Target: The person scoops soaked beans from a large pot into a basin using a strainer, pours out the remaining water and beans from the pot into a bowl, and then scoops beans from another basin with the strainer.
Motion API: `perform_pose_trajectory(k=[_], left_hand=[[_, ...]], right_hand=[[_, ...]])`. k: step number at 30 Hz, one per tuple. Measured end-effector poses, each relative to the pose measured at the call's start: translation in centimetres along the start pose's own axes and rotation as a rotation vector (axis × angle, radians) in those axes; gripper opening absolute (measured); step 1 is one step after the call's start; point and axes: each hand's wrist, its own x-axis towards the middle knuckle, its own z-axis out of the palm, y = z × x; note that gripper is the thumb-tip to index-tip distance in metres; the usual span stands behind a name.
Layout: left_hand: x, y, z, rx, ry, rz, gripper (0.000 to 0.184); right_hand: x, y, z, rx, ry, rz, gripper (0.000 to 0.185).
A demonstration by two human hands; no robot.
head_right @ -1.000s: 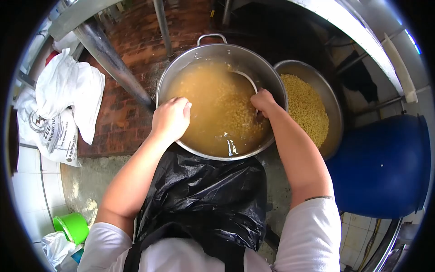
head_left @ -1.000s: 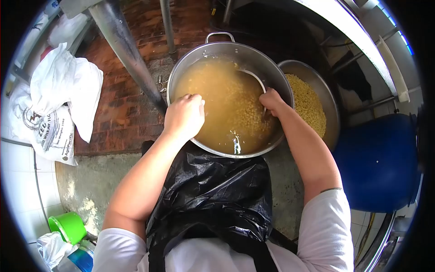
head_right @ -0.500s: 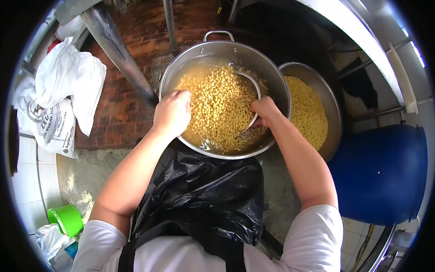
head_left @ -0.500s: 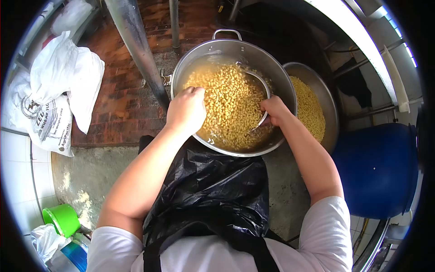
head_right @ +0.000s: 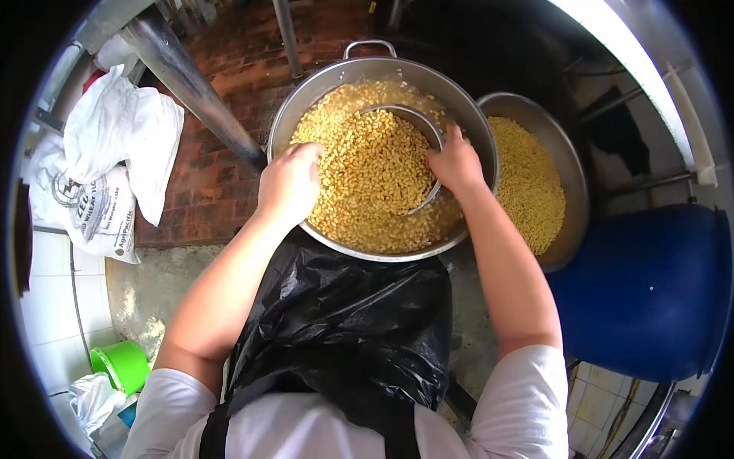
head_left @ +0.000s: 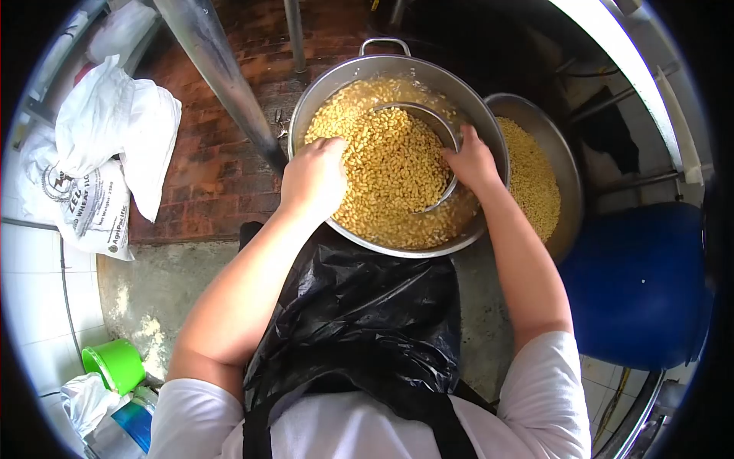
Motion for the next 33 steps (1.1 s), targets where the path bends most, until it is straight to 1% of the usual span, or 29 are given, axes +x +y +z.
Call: perform_pose_trajectory(k=[1,2,3,4,6,8,9,11,12,14,15,17,18,20,22,23,24,26,28,30,32,33], left_hand=[[-0.1,0.0,0.0,-0.048,0.069,-0.008,0.021],[-0.2,-0.1,0.2,-0.048,0.064,-0.012,0.021],[-0.2,-0.3,0.5,-0.084,0.121,0.003,0.020],[-0.2,-0.4,0.7,-0.120,0.181,0.019,0.020],[-0.2,-0.4,0.7,-0.117,0.165,0.015,0.021],[-0.1,-0.5,0.7,-0.113,0.174,0.025,0.021],[-0.1,-0.5,0.6,-0.112,0.176,0.027,0.021],[-0.1,-0.5,0.5,-0.120,0.148,0.014,0.022],[-0.1,-0.6,0.5,-0.122,0.149,0.014,0.022],[-0.1,-0.7,0.7,-0.096,0.160,0.038,0.021],[-0.1,-0.7,0.6,-0.101,0.158,0.038,0.021],[-0.1,-0.4,0.4,-0.081,0.132,0.000,0.019],[-0.1,-0.3,0.4,-0.083,0.132,0.001,0.019],[-0.1,-0.2,0.3,-0.083,0.127,-0.009,0.020],[0.0,-0.2,0.3,-0.084,0.134,0.004,0.020],[0.0,-0.2,0.3,-0.086,0.139,0.018,0.020],[-0.1,-0.2,0.3,-0.086,0.137,0.023,0.020],[-0.1,-0.2,0.3,-0.090,0.114,0.010,0.019],[-0.1,-0.1,0.2,-0.086,0.113,0.011,0.019],[-0.1,-0.1,0.2,-0.081,0.112,0.005,0.019],[-0.1,-0.2,0.3,-0.091,0.116,0.014,0.019],[-0.2,-0.2,0.4,-0.092,0.114,0.016,0.019]], right_hand=[[0.0,-0.6,0.9,-0.257,0.243,-0.268,0.049],[-0.2,-1.2,1.9,-0.514,0.484,-0.533,0.048],[-0.7,-2.5,3.0,-0.513,0.482,-0.529,0.048],[-1.3,-4.5,4.1,-0.483,0.211,-0.558,0.048],[-2.2,-8.0,6.2,-0.404,-0.329,-0.602,0.047],[-1.5,-7.5,9.7,-0.578,-0.339,-0.864,0.046],[-1.5,-7.6,10.4,-0.578,-0.336,-0.867,0.046],[-1.3,-7.6,11.2,-0.717,-0.447,-0.794,0.043],[-1.1,-7.3,11.1,-0.718,-0.447,-0.794,0.043],[-0.7,-6.2,10.2,-0.530,-0.514,-0.701,0.038],[-0.8,-6.1,9.2,-0.532,-0.515,-0.695,0.038],[-0.8,-6.1,6.3,-0.284,-0.538,-0.484,0.039],[-1.3,-6.7,4.5,-0.286,-0.536,-0.482,0.039],[-2.1,-7.9,1.3,-0.048,-0.580,-0.252,0.045],[-1.4,-7.3,0.0,-0.156,-0.289,-0.225,0.051],[-0.3,-6.5,-0.2,-0.201,-0.160,-0.256,0.052],[3.0,-3.0,1.0,-0.310,0.102,-0.472,0.043],[5.2,-2.3,0.5,-0.399,-0.005,-0.229,0.035],[6.9,0.1,2.5,-0.384,-0.005,-0.189,0.034],[7.0,-0.2,2.9,-0.370,-0.011,-0.151,0.033],[7.3,-0.6,3.3,-0.230,-0.142,0.202,0.035],[7.2,-0.5,3.3,-0.229,-0.141,0.204,0.035]])
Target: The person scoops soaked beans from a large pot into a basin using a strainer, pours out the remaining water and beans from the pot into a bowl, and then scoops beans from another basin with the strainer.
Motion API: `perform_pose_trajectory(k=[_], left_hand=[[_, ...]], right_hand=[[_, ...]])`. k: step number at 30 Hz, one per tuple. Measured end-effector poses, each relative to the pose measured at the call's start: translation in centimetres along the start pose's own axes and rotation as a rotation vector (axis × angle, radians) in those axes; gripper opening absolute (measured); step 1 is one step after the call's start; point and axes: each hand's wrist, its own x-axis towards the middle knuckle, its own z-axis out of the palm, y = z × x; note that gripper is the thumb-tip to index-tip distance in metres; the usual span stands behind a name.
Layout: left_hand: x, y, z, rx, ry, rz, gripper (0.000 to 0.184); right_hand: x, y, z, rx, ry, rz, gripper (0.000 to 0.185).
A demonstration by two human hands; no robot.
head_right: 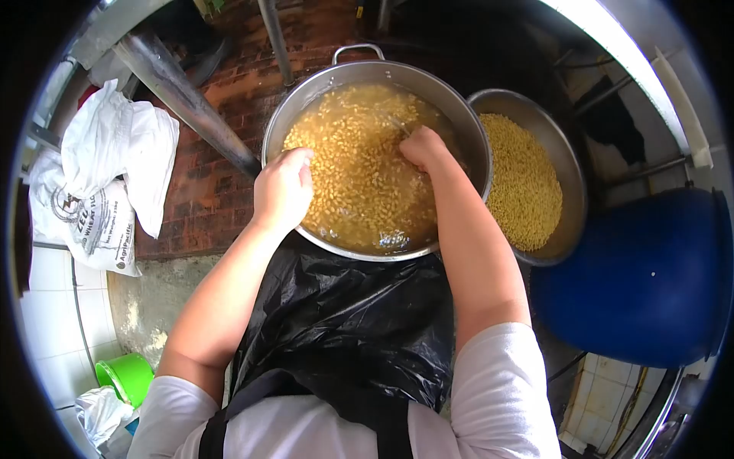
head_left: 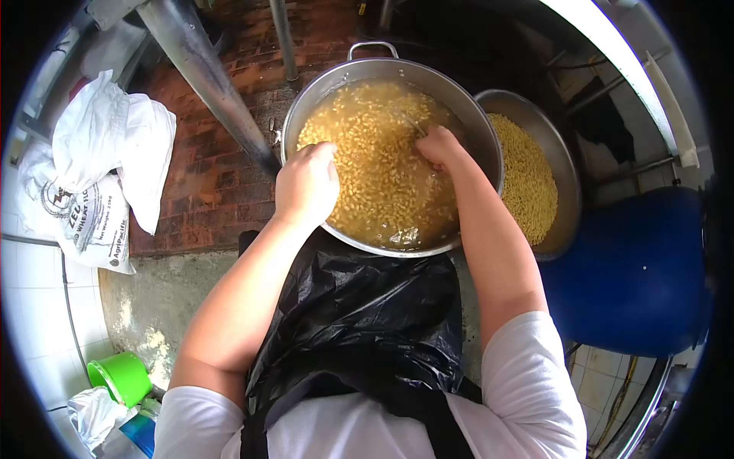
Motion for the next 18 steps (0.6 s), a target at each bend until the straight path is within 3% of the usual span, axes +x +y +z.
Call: perform_pose_trajectory(k=[3,5,6,8,11,13,18], left_hand=[[0.1,-0.1,0.1,-0.021,0.037,0.035,0.019],[0.0,0.0,0.0,-0.005,0.024,0.020,0.019],[-0.1,0.0,0.0,-0.005,0.025,0.018,0.019],[0.0,0.1,-0.1,-0.002,0.020,0.022,0.019],[0.1,0.1,-0.1,-0.009,0.003,0.004,0.019],[0.0,0.3,-0.2,0.000,0.002,0.003,0.019],[0.0,0.2,-0.2,-0.007,0.032,0.021,0.018]], right_hand=[[-0.8,0.1,-0.4,-0.058,-0.014,-0.103,0.038],[-2.0,0.5,-0.3,-0.176,0.240,-0.439,0.041],[-2.6,0.5,-0.3,-0.177,0.239,-0.441,0.041],[-3.4,0.5,-0.4,-0.060,0.394,-0.708,0.041],[-3.9,-0.5,-0.2,0.154,0.280,-0.768,0.047],[-4.3,-0.9,0.2,0.169,0.256,-0.730,0.055],[-4.1,-1.5,0.3,0.283,-0.015,-0.270,0.060]])
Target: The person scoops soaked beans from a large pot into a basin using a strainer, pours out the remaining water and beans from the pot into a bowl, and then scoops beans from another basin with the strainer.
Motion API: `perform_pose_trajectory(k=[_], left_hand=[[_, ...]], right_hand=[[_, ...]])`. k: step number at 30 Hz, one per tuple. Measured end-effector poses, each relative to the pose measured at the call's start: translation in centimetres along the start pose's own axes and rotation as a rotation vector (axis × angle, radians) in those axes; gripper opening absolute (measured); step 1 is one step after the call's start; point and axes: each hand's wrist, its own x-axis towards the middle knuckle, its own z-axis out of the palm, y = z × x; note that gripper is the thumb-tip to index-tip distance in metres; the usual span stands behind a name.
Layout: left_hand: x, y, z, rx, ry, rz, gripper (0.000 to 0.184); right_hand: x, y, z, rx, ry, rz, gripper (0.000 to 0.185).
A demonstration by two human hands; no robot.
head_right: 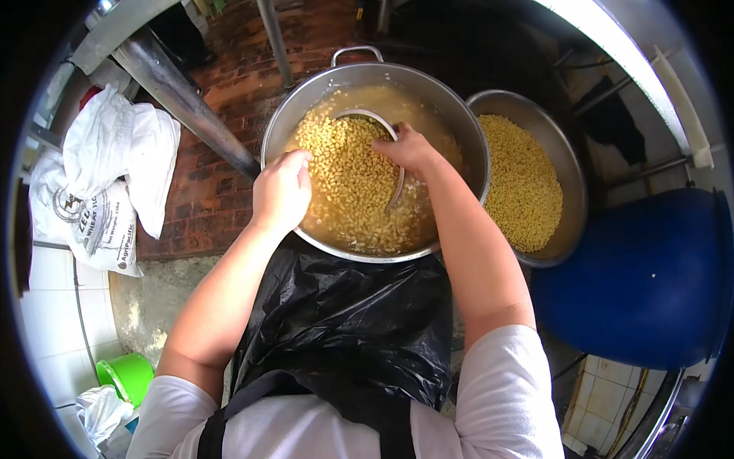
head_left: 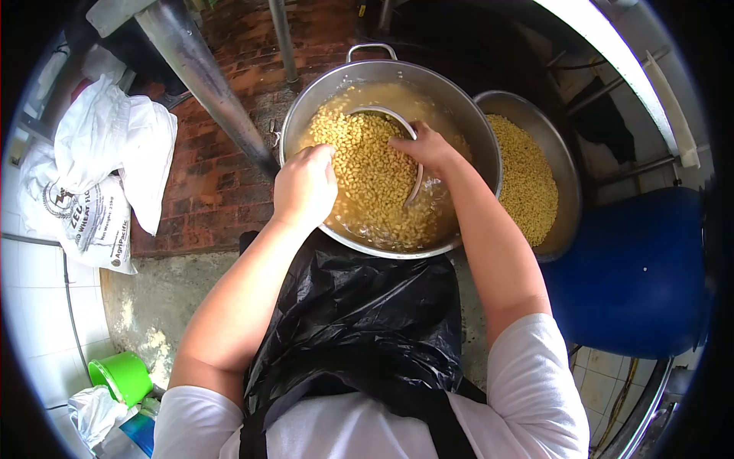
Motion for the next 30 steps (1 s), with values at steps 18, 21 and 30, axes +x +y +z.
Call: perform_pose_trajectory(k=[18,21,30], left_hand=[[-0.1,-0.3,0.3,-0.017,0.043,-0.010,0.019],[0.0,-0.2,0.3,-0.016,0.060,-0.010,0.019],[0.0,-0.2,0.6,-0.039,0.058,-0.068,0.022]], right_hand=[[-2.9,3.3,1.4,0.635,0.029,0.083,0.040],[-5.6,3.5,0.1,0.819,0.068,0.225,0.043],[-10.4,3.2,-2.0,1.030,0.152,0.267,0.046]])
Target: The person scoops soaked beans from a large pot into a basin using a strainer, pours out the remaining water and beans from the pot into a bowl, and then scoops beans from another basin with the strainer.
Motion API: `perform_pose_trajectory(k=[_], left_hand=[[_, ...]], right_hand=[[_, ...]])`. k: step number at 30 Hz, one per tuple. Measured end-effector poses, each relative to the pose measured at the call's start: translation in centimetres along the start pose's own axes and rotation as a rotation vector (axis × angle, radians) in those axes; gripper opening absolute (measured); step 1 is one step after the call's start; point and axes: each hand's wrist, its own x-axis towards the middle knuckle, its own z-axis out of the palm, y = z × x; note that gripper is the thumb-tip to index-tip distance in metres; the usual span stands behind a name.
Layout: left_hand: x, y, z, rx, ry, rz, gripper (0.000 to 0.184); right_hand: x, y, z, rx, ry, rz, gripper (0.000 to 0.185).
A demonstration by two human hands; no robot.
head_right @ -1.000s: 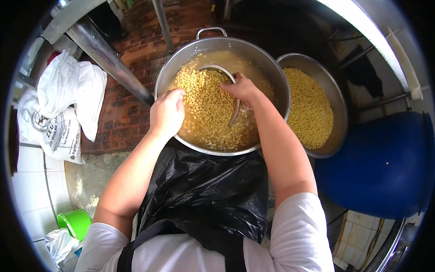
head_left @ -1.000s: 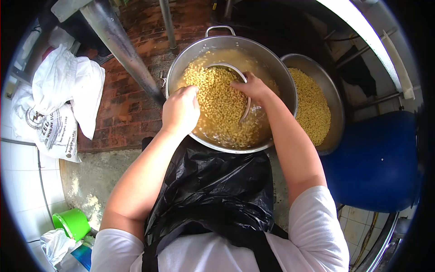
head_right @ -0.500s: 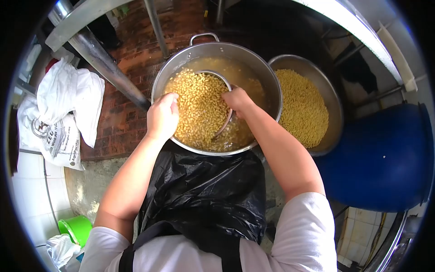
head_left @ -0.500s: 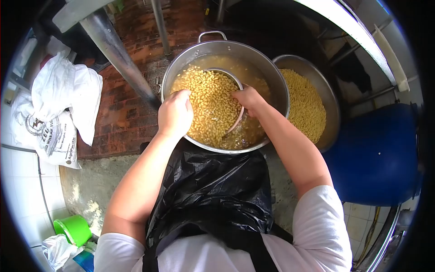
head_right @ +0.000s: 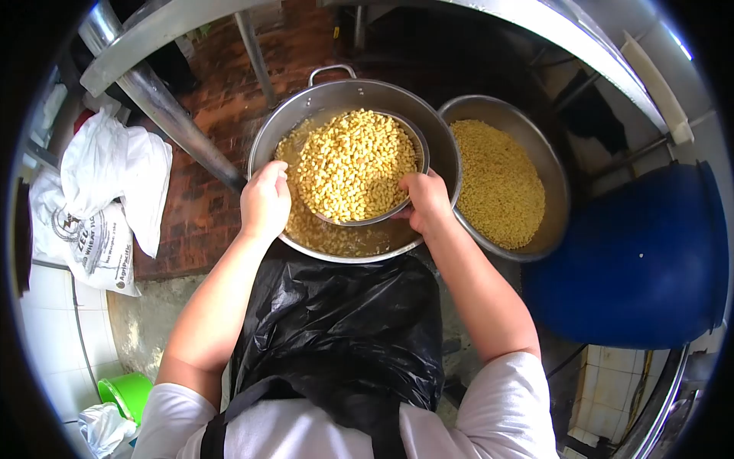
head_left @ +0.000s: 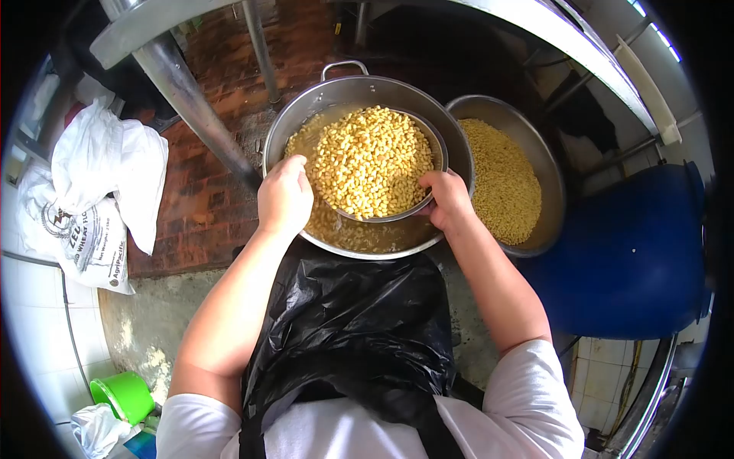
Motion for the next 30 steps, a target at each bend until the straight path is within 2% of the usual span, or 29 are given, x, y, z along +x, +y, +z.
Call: perform_pose_trajectory(k=[4,9,11,15,19,21,23,24,26,27,29,30], left_hand=[[-0.1,-0.3,-0.1,0.007,0.018,0.001,0.021],[0.0,-0.3,0.1,0.039,0.048,0.061,0.019],[0.1,-0.1,0.0,0.077,0.018,0.018,0.017],[0.0,0.1,-0.1,0.062,0.010,0.026,0.017],[-0.1,0.2,-0.1,0.049,-0.018,-0.013,0.019],[-0.1,-0.1,0.1,0.034,-0.025,-0.006,0.020],[-0.2,0.3,-0.2,0.051,-0.031,-0.016,0.020],[-0.3,0.4,-0.1,0.070,-0.021,-0.016,0.020],[-0.3,-0.2,0.2,0.060,-0.008,0.004,0.020],[-0.3,-0.5,0.3,0.052,0.011,0.031,0.021],[-0.1,-0.2,0.2,0.043,0.008,0.013,0.020],[-0.1,-0.1,0.1,0.036,-0.001,-0.004,0.020]], right_hand=[[-1.2,-0.2,-0.1,0.112,0.067,-0.111,0.047],[-2.2,-1.4,-2.1,0.281,0.084,-0.069,0.041],[-3.0,-2.0,-3.4,0.367,0.094,-0.058,0.041],[-5.2,-3.4,-7.3,0.561,0.062,-0.205,0.051],[-8.2,-6.5,-11.7,0.587,0.186,-0.355,0.061],[-7.6,-7.4,-15.6,0.558,0.281,-0.407,0.057],[-6.7,-9.1,-17.7,0.532,0.444,-0.444,0.061],[-5.9,-9.7,-18.4,0.525,0.447,-0.441,0.061],[-3.9,-10.6,-19.1,-0.017,0.658,-0.693,0.070],[-2.7,-10.8,-18.7,-0.220,0.874,-0.593,0.077],[4.1,-8.8,-25.6,-1.063,1.218,-0.666,0.081],[4.1,-9.0,-26.3,-1.064,1.214,-0.667,0.081]])
